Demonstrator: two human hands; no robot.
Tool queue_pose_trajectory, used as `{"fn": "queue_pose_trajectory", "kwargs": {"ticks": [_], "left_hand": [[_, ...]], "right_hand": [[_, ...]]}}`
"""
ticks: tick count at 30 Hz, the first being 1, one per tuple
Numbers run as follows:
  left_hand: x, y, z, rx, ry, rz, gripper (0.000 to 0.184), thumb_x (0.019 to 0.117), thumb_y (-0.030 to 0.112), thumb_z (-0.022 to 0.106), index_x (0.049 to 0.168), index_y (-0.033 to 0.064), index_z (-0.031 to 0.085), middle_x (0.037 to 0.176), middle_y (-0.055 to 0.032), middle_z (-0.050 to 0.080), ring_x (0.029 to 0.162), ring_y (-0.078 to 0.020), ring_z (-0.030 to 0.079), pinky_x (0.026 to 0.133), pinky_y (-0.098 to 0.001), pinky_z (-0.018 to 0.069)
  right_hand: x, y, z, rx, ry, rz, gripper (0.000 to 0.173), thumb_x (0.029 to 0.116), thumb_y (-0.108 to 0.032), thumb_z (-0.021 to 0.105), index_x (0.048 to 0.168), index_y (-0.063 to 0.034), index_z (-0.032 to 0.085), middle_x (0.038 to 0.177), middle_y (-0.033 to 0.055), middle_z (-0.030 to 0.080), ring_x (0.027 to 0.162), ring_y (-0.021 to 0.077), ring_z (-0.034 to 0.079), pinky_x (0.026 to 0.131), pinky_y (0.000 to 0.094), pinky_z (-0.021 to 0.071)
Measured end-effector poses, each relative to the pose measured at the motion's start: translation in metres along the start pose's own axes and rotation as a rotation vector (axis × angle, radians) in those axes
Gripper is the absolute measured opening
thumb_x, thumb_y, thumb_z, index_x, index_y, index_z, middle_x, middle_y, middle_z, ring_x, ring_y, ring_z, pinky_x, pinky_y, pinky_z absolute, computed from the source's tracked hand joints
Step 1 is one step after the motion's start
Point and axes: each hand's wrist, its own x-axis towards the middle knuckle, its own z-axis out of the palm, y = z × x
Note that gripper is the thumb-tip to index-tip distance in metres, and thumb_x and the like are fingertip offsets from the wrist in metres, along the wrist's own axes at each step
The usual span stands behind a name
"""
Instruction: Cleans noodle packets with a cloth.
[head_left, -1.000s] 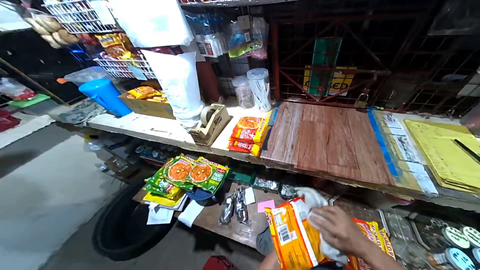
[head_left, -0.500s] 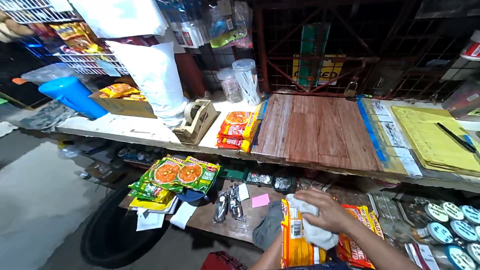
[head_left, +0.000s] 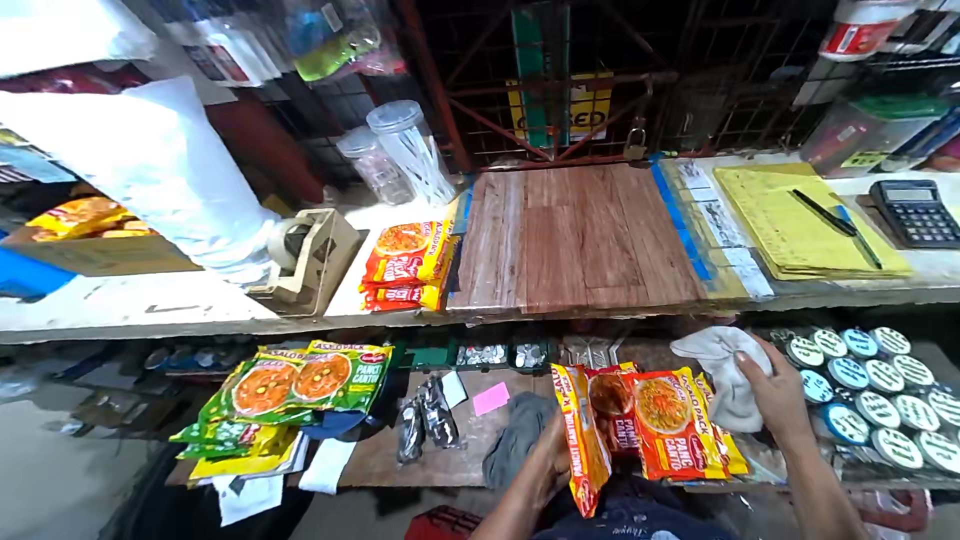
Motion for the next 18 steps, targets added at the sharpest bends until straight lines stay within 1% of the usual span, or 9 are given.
{"fn": "queue_pose_trajectory", "kwargs": {"ticks": [1,3,4,6,9,11,14,16,18], "left_hand": [[0.009,0.000,0.006,0.005,-0.015,-0.019,0.052,0.1131,0.033,0.013,0.100,0.0109,0.059,0.072,-0.0013,0.068,0.064,-0.0086,0.067,0.059,-0.0247,0.0577],[0.034,-0.013,0.005,0.054,-0.071,-0.041,0.049,0.1132,0.038,0.020,0.113,0.0082,0.059,0.079,-0.0042,0.068,0.069,-0.0118,0.068,0.063,-0.0277,0.0585],[0.054,-0.023,0.009,0.095,-0.031,-0.056,0.048,0.1127,0.041,0.023,0.115,0.0081,0.057,0.078,-0.0049,0.067,0.067,-0.0128,0.067,0.060,-0.0288,0.0574],[0.082,-0.036,0.021,0.169,0.007,-0.061,0.047,0.1120,0.041,0.030,0.133,0.0047,0.051,0.095,-0.0111,0.069,0.082,-0.0187,0.070,0.074,-0.0371,0.0598],[0.102,-0.053,0.046,0.294,0.062,-0.045,0.049,0.1112,0.036,0.040,0.146,0.0015,0.040,0.113,-0.0196,0.066,0.097,-0.0244,0.067,0.087,-0.0427,0.0565],[0.110,-0.064,0.060,0.420,0.081,-0.017,0.052,0.1093,0.033,0.048,0.150,0.0019,0.036,0.124,-0.0244,0.062,0.108,-0.0294,0.066,0.094,-0.0460,0.0547],[0.124,-0.081,0.071,0.698,0.127,0.054,0.066,0.1054,0.032,0.057,0.155,-0.0012,0.028,0.142,-0.0321,0.051,0.128,-0.0400,0.056,0.109,-0.0535,0.0451],[0.128,-0.086,0.073,0.825,0.162,0.057,0.073,0.1046,0.032,0.058,0.157,-0.0029,0.021,0.145,-0.0336,0.048,0.133,-0.0422,0.052,0.112,-0.0543,0.0420],[0.129,-0.088,0.073,0.830,0.168,0.046,0.076,0.1035,0.025,0.060,0.158,-0.0042,0.017,0.146,-0.0341,0.046,0.134,-0.0416,0.052,0.113,-0.0525,0.0417]], "right_hand": [[-0.005,0.006,-0.008,-0.004,0.028,0.035,0.053,0.0934,-0.022,0.058,0.134,0.0113,0.056,0.128,0.0267,0.064,0.116,0.0197,0.064,0.102,0.0359,0.0486],[-0.012,0.016,-0.020,0.005,0.083,0.103,0.050,0.0950,-0.019,0.058,0.135,0.0109,0.056,0.129,0.0269,0.063,0.116,0.0204,0.063,0.103,0.0366,0.0485],[-0.014,0.020,-0.025,0.014,0.114,0.129,0.049,0.0953,-0.019,0.058,0.134,0.0100,0.057,0.128,0.0256,0.063,0.115,0.0184,0.063,0.101,0.0350,0.0488],[-0.016,0.023,-0.034,0.045,0.178,0.158,0.049,0.0953,-0.018,0.057,0.135,0.0102,0.055,0.127,0.0244,0.063,0.112,0.0143,0.062,0.099,0.0305,0.0494],[-0.017,0.023,-0.048,0.076,0.241,0.173,0.051,0.0967,-0.018,0.056,0.138,0.0104,0.052,0.129,0.0244,0.062,0.112,0.0122,0.062,0.099,0.0287,0.0492],[-0.017,0.021,-0.055,0.088,0.275,0.144,0.049,0.0969,-0.018,0.055,0.136,0.0114,0.053,0.126,0.0234,0.063,0.109,0.0087,0.062,0.097,0.0252,0.0496],[-0.018,0.020,-0.061,0.109,0.291,0.083,0.049,0.0952,-0.018,0.055,0.133,0.0133,0.054,0.123,0.0210,0.064,0.105,0.0012,0.062,0.094,0.0172,0.0492],[-0.019,0.021,-0.062,0.102,0.288,0.042,0.049,0.0940,-0.018,0.055,0.131,0.0149,0.055,0.122,0.0225,0.064,0.105,-0.0002,0.062,0.093,0.0153,0.0486],[-0.021,0.020,-0.064,0.101,0.283,0.044,0.051,0.0936,-0.019,0.056,0.131,0.0149,0.055,0.122,0.0226,0.064,0.105,-0.0009,0.061,0.093,0.0144,0.0479]]}}
